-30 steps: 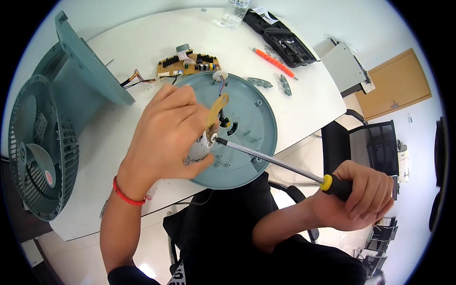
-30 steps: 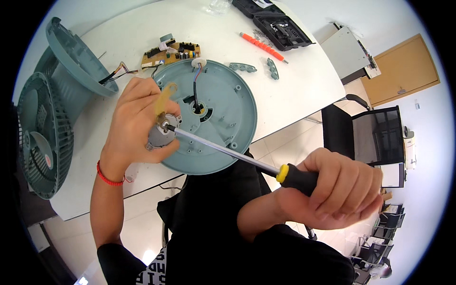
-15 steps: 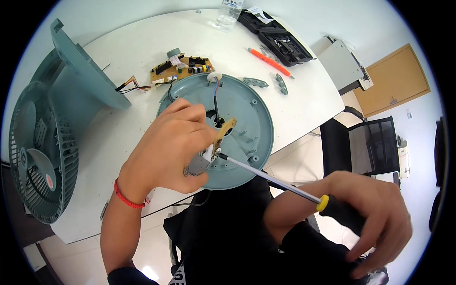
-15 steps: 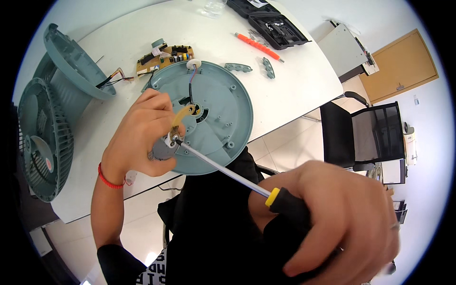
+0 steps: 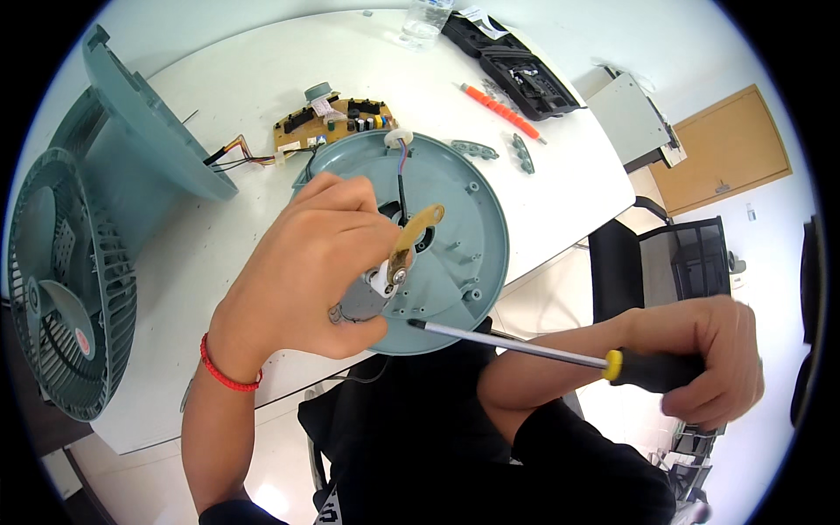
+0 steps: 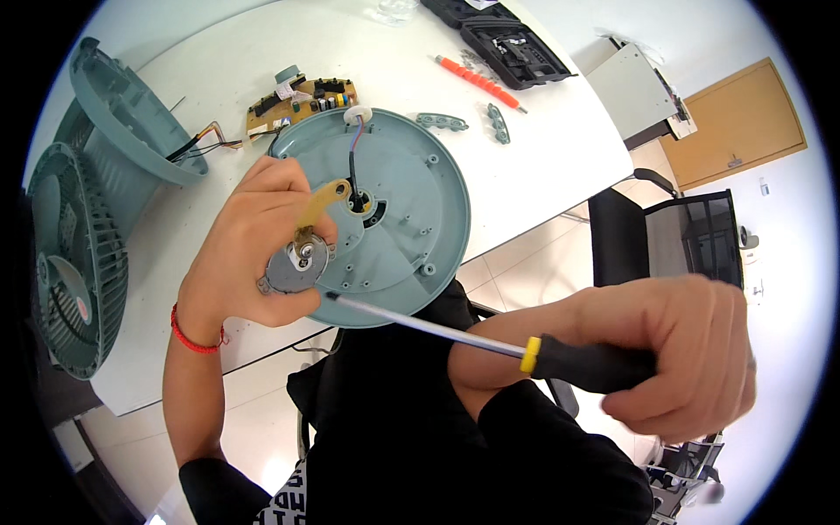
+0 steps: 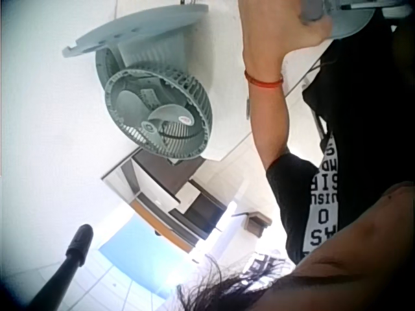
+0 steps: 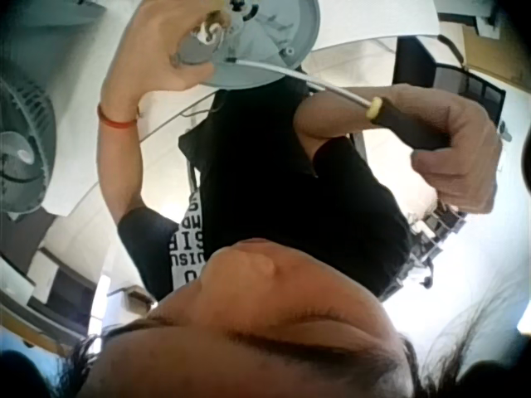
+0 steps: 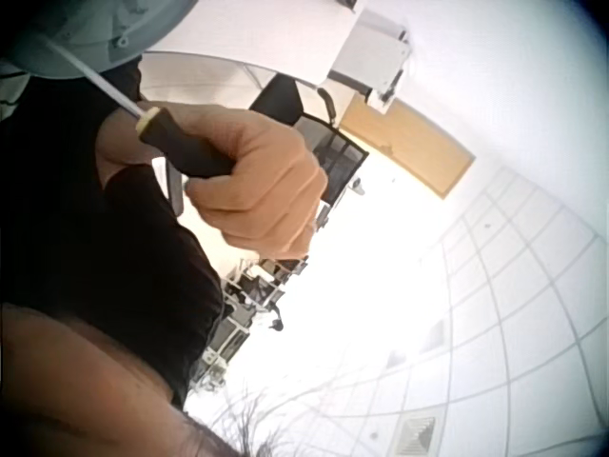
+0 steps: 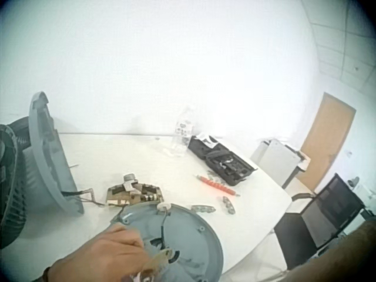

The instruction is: The person uses a screwdriver to remove screws from the base of a disassembled fan motor assembly. They then manipulate the internal wiring and components with their hands while the fan housing and circuit board remain on the table.

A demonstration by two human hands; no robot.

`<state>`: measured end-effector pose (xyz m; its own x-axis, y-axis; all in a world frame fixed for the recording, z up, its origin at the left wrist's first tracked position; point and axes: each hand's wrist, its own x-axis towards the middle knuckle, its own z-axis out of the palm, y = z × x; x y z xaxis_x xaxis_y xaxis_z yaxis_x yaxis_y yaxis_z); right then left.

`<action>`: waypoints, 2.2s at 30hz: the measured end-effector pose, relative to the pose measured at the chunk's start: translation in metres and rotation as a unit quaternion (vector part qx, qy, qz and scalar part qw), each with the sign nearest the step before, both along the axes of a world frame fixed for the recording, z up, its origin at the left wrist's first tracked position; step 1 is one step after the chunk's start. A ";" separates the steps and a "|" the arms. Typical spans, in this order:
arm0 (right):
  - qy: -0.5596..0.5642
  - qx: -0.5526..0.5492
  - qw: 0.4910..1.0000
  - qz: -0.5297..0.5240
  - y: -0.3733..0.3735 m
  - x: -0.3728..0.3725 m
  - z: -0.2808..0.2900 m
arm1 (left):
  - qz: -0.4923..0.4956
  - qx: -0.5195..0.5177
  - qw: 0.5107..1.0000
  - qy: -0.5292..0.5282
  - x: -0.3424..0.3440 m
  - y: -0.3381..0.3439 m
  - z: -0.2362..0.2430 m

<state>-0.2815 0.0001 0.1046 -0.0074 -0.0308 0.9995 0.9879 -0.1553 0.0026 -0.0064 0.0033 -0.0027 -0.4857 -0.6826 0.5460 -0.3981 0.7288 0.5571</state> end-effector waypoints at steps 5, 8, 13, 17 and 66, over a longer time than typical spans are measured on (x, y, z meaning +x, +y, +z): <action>-0.082 0.090 0.990 -0.064 0.000 -0.016 -0.005 | 0.004 0.041 0.999 0.010 0.002 0.001 -0.001; -0.073 0.114 0.983 -0.126 0.001 -0.022 -0.007 | -0.001 0.051 0.999 0.019 0.001 0.001 -0.001; -0.056 0.108 0.981 -0.149 0.000 -0.025 -0.009 | -0.014 0.053 0.998 0.021 0.003 0.000 -0.001; -0.052 0.103 0.984 -0.134 -0.003 -0.019 -0.014 | -0.012 0.063 0.998 0.017 0.002 0.000 -0.001; -0.034 0.009 0.993 -0.109 0.014 0.003 -0.007 | 0.034 -0.063 0.997 -0.014 -0.003 0.000 -0.009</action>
